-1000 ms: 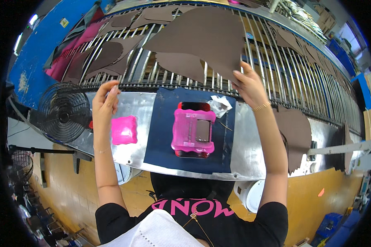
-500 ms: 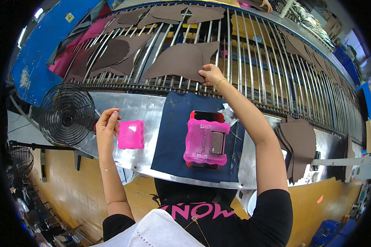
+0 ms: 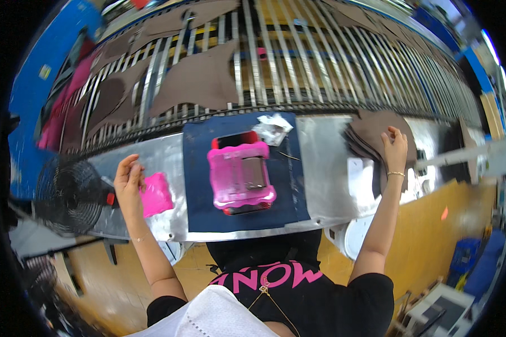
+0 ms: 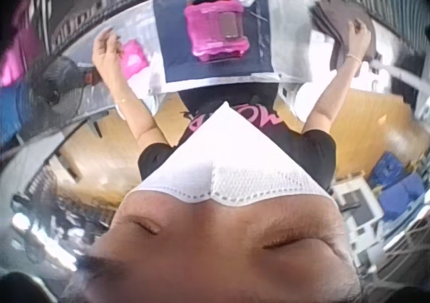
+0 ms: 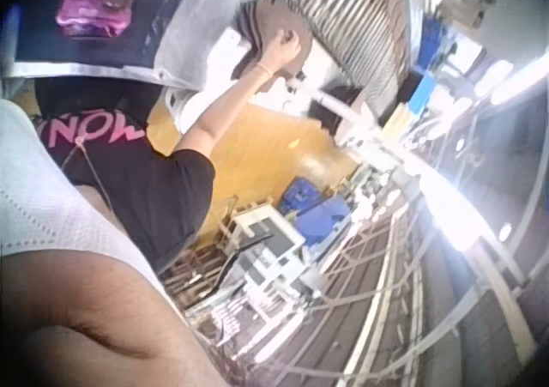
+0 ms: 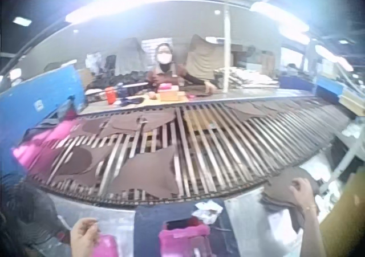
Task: The person repeatedly picks up brown fabric pieces from a stack and places them onto a moving conveyor belt. The person handles the pieces one at a time, spacing them along the belt as it moves. A pink handheld device and a white container are visible on the work surface.
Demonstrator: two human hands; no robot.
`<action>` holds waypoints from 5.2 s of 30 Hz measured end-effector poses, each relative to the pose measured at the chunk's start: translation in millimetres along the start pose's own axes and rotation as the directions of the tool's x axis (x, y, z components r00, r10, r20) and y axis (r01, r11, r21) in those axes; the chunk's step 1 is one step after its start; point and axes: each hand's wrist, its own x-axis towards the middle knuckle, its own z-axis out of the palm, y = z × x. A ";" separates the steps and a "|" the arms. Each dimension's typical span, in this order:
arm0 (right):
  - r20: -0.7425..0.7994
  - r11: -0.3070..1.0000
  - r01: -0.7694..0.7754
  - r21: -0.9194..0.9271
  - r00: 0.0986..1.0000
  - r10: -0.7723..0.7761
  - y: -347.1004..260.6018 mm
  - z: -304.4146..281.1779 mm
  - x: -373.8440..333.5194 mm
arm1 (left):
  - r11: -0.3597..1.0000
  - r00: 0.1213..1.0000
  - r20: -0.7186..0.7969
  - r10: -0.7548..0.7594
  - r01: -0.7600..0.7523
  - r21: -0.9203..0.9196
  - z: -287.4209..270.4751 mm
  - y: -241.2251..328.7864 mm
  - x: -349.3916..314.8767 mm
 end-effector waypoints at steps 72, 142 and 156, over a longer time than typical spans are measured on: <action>-0.023 0.431 0.626 0.650 0.583 -0.812 -267.4 -29.6 -111.0 | 0.947 0.992 0.072 0.108 -0.125 0.298 -13.3 89.7 -18.1; 0.640 0.527 -0.366 0.767 0.496 -0.587 -465.2 140.6 32.8 | 0.748 0.951 -0.126 0.284 -0.137 0.649 -14.5 -15.5 -66.3; -0.088 0.854 -0.419 -0.309 0.906 0.413 59.0 -19.0 -56.9 | 0.887 0.963 0.031 0.267 -0.258 0.382 47.9 -14.3 -64.7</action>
